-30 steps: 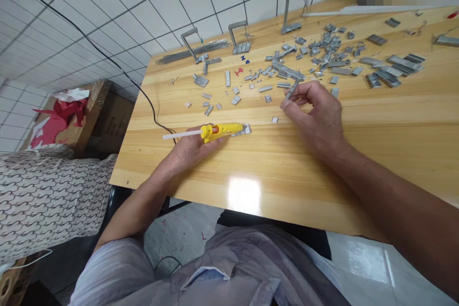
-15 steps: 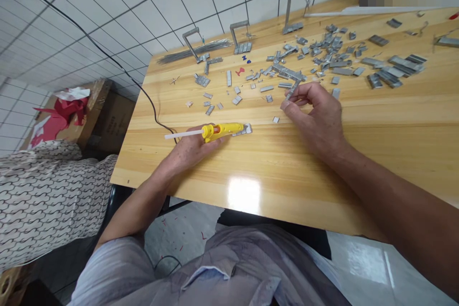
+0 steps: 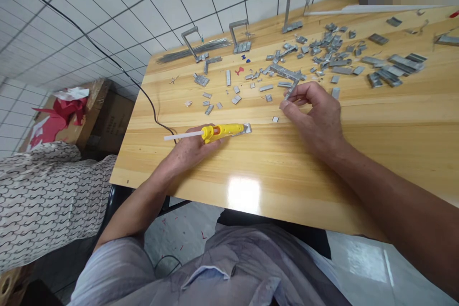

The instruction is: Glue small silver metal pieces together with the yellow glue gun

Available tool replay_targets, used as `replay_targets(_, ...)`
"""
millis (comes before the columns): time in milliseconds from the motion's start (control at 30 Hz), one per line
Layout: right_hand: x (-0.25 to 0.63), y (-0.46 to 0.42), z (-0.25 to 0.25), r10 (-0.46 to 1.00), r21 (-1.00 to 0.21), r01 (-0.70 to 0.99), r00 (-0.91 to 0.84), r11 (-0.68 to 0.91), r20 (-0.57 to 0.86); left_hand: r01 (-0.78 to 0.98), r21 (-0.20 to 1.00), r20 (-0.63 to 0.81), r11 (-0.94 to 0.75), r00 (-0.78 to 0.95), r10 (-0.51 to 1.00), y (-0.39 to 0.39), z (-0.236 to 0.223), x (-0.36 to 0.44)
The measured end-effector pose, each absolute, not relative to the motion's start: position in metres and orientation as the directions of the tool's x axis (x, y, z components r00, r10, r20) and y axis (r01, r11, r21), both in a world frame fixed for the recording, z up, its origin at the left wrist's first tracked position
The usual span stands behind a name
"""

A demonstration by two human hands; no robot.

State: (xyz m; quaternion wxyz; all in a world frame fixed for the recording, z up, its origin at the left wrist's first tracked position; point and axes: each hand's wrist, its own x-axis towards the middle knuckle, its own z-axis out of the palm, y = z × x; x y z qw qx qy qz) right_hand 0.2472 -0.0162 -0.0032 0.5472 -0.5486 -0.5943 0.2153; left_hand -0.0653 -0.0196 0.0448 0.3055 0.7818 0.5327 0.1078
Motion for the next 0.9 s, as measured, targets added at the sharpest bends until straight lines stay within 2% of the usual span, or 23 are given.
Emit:
replay_targets(467, 0.2486, -0.0148, -0.0080, 0.885, -0.841, 0.435, 0.176, 0.322, 0.430, 0.775, 0.575, -0.155, -0.262, 0.418, 0.895, -0.0205, 0.0449, -0.0673)
replay_targets(700, 0.2486, -0.0150, -0.0078, 0.885, -0.840, 0.434, 0.171, 0.327, 0.433, 0.737, 0.638, -0.166, -0.224, 0.416, 0.894, -0.0218, 0.0394, -0.0680)
replay_targets(900, 0.2475, -0.0155, -0.0061, 0.887, -0.842, 0.438, 0.179, 0.316, 0.426, 0.745, 0.635, -0.172, -0.204, 0.393, 0.903, -0.0235, 0.0395, -0.0685)
